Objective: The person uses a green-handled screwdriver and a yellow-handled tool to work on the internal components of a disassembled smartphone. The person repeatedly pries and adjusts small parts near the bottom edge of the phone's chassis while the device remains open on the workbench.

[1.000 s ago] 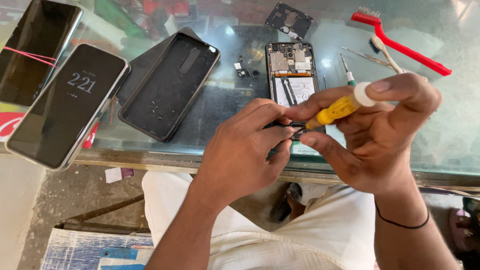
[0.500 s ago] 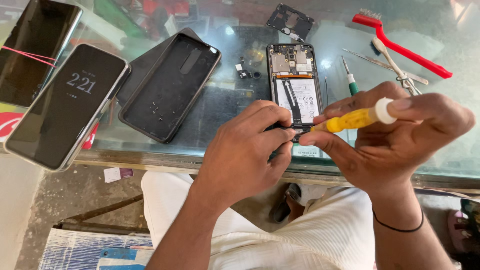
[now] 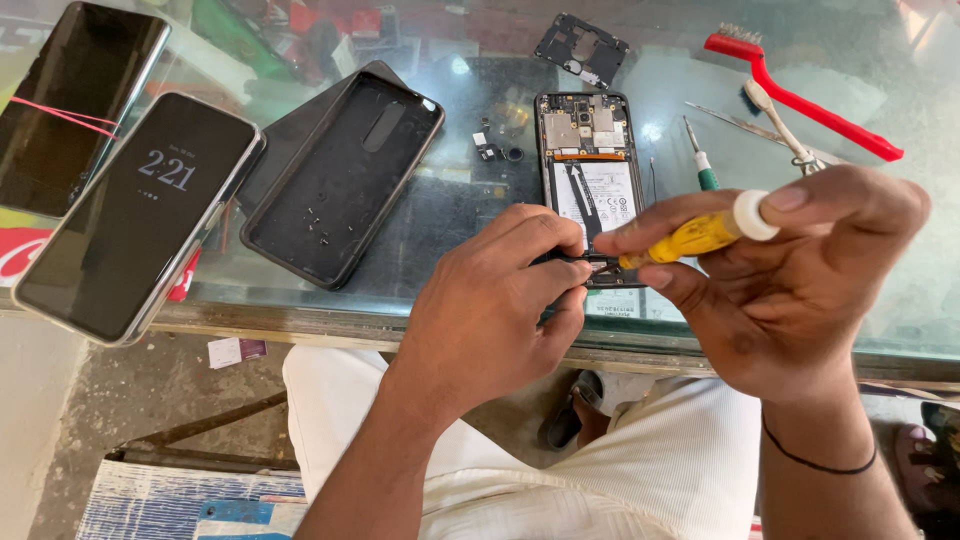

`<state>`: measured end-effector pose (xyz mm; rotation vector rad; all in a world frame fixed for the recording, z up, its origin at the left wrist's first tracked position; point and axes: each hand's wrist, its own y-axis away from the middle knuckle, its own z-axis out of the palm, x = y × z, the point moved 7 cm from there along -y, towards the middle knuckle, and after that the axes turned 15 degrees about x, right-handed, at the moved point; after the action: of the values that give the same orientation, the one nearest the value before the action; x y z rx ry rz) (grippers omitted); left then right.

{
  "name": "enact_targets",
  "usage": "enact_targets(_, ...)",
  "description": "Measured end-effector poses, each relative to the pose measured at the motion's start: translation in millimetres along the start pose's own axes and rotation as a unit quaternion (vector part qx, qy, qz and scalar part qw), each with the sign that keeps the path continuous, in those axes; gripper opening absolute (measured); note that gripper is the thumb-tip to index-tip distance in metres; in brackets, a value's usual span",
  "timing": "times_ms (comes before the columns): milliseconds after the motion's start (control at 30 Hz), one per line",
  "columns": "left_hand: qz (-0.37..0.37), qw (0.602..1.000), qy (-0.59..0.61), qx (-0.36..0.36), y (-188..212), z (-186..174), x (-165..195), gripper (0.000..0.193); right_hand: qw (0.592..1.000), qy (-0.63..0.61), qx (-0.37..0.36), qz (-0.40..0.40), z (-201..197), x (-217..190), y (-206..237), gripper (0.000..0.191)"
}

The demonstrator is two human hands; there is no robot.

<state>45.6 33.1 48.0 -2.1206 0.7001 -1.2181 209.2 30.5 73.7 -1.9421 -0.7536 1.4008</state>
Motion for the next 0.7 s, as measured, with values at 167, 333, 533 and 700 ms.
enact_targets(167, -0.006, 1.0, 0.006, -0.003, 0, 0, -1, 0.009, 0.999, 0.02, 0.032, -0.009, -3, 0, 0, 0.076)
enact_targets(333, -0.001, 1.0, 0.001, -0.003, -1, -1, -1, 0.008, 0.999, 0.033, 0.017, 0.012, -6, 4, 2, 0.063)
enact_targets(533, -0.007, 1.0, 0.001, -0.005, 1, -1, 0, 0.008, 0.999, 0.035, 0.021, -0.005, -9, 3, 1, 0.064)
enact_targets(700, -0.005, 1.0, 0.002, -0.007, -1, 0, -1, 0.009, 0.998, 0.059, 0.036, 0.0, -6, 1, 0, 0.072)
